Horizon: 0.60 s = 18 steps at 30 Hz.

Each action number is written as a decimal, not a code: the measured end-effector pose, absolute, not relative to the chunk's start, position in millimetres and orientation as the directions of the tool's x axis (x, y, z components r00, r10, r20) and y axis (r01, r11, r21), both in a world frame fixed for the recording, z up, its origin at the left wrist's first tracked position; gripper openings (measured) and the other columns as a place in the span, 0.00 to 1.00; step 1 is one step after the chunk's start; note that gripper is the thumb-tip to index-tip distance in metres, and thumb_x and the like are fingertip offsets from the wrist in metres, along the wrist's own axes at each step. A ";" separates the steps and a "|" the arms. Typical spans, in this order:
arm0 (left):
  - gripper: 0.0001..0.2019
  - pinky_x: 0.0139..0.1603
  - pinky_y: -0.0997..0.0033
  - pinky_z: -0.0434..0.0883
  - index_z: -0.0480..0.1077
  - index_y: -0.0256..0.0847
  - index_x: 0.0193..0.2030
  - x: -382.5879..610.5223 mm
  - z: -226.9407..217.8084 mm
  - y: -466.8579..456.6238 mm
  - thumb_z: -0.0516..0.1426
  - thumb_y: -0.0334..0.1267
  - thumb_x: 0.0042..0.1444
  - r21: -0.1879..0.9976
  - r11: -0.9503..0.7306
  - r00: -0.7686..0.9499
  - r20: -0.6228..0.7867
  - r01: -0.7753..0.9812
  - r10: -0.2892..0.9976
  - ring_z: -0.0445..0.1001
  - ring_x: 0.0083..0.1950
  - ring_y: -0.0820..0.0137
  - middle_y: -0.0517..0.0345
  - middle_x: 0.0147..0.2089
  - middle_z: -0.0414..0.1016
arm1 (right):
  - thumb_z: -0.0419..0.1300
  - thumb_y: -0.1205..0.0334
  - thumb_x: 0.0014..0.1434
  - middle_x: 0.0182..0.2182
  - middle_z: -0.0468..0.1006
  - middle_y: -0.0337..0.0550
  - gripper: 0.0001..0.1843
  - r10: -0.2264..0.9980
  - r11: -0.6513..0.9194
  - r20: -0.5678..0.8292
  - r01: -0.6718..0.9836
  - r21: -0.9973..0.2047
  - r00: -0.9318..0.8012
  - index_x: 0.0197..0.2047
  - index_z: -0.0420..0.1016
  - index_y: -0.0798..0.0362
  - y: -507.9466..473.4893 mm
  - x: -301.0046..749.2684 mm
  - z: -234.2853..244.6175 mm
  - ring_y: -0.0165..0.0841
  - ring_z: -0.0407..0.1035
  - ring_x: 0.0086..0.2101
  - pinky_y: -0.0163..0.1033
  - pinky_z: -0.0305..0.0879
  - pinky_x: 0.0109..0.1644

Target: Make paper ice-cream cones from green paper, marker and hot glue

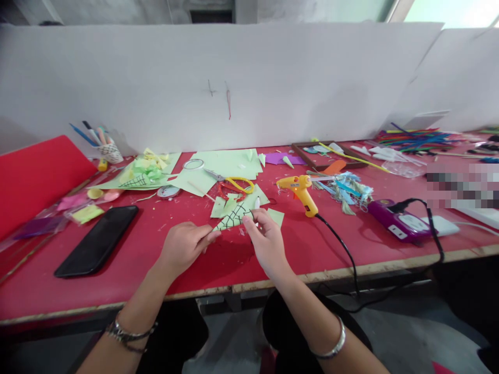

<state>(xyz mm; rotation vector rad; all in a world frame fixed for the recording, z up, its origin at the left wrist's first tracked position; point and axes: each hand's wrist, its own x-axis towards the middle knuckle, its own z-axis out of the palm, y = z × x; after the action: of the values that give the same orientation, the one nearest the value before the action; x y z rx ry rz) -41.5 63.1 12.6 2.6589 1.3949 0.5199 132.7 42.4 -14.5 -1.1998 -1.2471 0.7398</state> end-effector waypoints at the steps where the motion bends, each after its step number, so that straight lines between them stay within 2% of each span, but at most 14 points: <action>1: 0.25 0.25 0.74 0.51 0.63 0.39 0.19 -42.4 12.4 63.0 0.40 0.51 0.58 0.259 -0.586 0.532 0.252 0.768 0.808 0.63 0.22 0.72 0.57 0.18 0.66 | 0.53 0.54 0.55 0.23 0.60 0.36 0.14 0.930 0.261 0.296 0.177 -0.949 0.218 0.22 0.60 0.53 42.6 132.7 -14.6 0.27 0.56 0.27 0.33 0.54 0.31; 5: 0.24 0.26 0.76 0.55 0.63 0.39 0.25 -44.0 14.2 60.6 0.36 0.48 0.60 0.436 -0.609 0.576 0.224 0.662 0.786 0.65 0.25 0.73 0.59 0.21 0.67 | 0.52 0.54 0.55 0.26 0.61 0.37 0.12 0.951 0.245 0.271 0.175 -0.954 0.147 0.26 0.63 0.53 42.6 130.8 -12.7 0.28 0.58 0.29 0.32 0.56 0.31; 8: 0.22 0.28 0.75 0.58 0.65 0.38 0.38 -42.1 16.3 58.5 0.37 0.49 0.60 0.532 -0.546 0.550 0.170 0.647 0.817 0.68 0.28 0.71 0.57 0.26 0.70 | 0.53 0.55 0.54 0.31 0.63 0.40 0.10 0.954 0.280 0.296 0.207 -0.938 0.053 0.27 0.64 0.53 41.4 127.9 -9.8 0.29 0.59 0.31 0.32 0.58 0.31; 11: 0.22 0.33 0.72 0.63 0.60 0.39 0.51 -39.8 16.4 58.0 0.43 0.51 0.57 0.595 -0.496 0.549 0.107 0.632 0.829 0.71 0.36 0.66 0.53 0.37 0.73 | 0.53 0.57 0.54 0.33 0.64 0.42 0.09 0.946 0.321 0.322 0.240 -0.916 -0.039 0.27 0.65 0.53 39.8 125.8 -7.9 0.29 0.61 0.32 0.33 0.59 0.32; 15: 0.25 0.44 0.67 0.65 0.57 0.41 0.55 -39.1 13.0 59.5 0.48 0.51 0.54 0.683 -0.481 0.575 0.108 0.549 0.811 0.68 0.48 0.62 0.49 0.50 0.69 | 0.52 0.59 0.55 0.34 0.63 0.42 0.08 0.940 0.342 0.328 0.236 -0.910 -0.097 0.28 0.67 0.53 37.6 126.1 -8.3 0.30 0.62 0.35 0.35 0.60 0.36; 18: 0.23 0.46 0.65 0.65 0.57 0.42 0.55 -39.5 10.2 60.4 0.47 0.50 0.55 0.713 -0.450 0.562 0.094 0.538 0.822 0.68 0.49 0.63 0.51 0.51 0.68 | 0.52 0.57 0.56 0.37 0.63 0.43 0.08 0.929 0.368 0.356 0.193 -0.909 -0.098 0.32 0.67 0.51 36.2 127.2 -10.4 0.31 0.62 0.37 0.35 0.61 0.37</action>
<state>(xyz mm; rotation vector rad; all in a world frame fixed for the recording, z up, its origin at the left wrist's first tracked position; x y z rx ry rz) -39.5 60.4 10.2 2.1590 1.0845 0.5762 127.2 36.2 -10.4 -1.0403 -1.5584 0.8619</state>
